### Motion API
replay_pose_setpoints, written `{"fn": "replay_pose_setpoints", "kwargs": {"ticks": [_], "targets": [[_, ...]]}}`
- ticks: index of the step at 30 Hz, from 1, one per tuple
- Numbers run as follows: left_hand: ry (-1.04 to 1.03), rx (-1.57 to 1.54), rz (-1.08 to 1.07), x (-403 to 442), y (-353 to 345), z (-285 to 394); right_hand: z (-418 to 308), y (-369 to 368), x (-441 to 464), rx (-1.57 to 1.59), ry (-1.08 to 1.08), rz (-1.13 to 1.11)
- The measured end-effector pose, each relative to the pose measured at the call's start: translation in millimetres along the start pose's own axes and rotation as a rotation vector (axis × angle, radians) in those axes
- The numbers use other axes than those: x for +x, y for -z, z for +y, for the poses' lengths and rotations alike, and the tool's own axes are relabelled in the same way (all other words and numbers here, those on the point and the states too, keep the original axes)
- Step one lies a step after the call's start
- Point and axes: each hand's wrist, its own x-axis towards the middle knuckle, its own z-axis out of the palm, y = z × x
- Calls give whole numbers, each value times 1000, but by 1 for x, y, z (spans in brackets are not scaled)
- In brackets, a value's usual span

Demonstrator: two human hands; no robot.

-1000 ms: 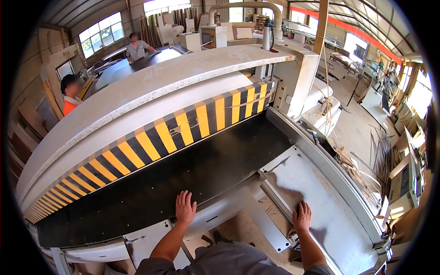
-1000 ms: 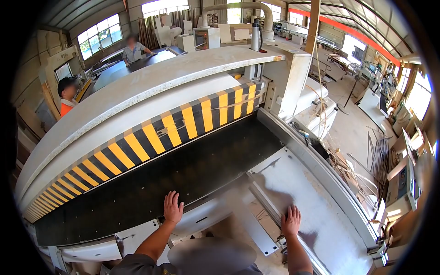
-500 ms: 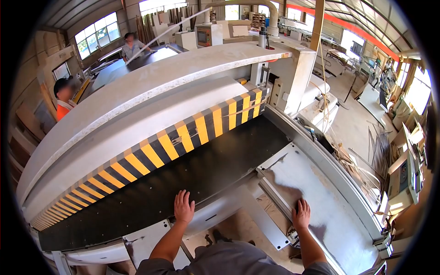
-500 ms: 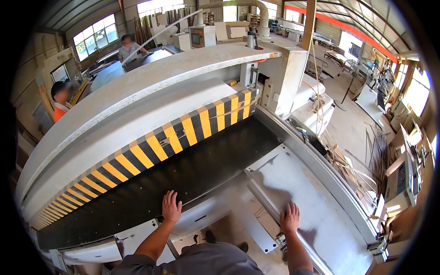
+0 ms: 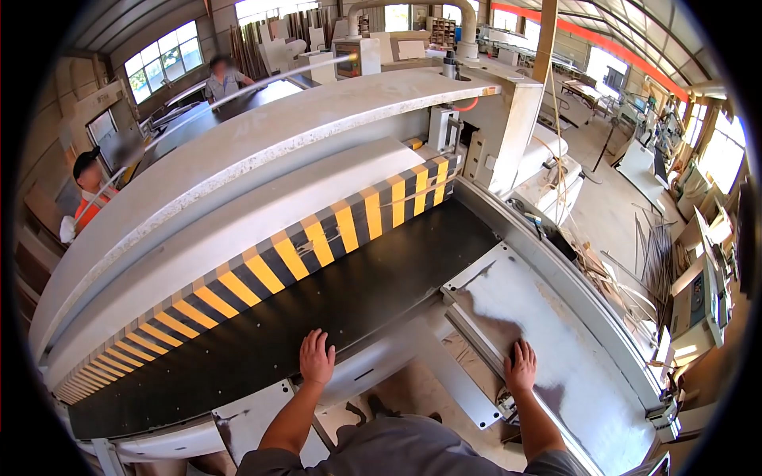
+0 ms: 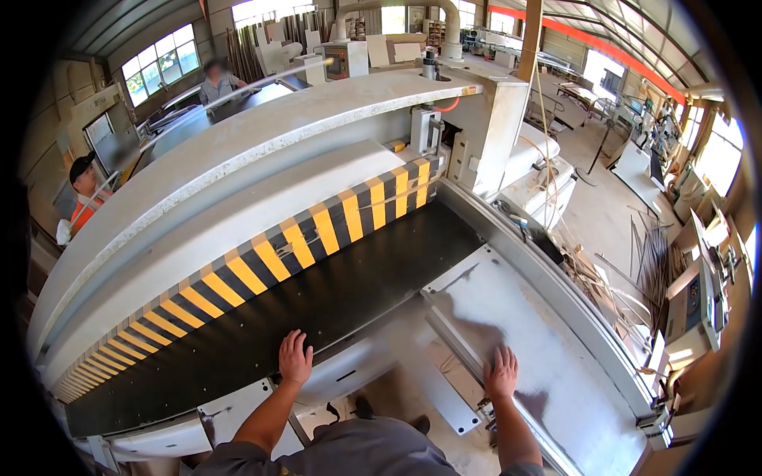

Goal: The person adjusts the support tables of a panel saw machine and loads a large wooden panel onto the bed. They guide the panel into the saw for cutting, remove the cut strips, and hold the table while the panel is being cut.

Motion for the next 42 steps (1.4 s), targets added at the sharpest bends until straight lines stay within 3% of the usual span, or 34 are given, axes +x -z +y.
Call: {"fn": "replay_pose_setpoints", "kwargs": {"ticks": [42], "targets": [[15, -9, 1, 2, 3, -1, -8, 14, 2, 27, -11, -7]]}}
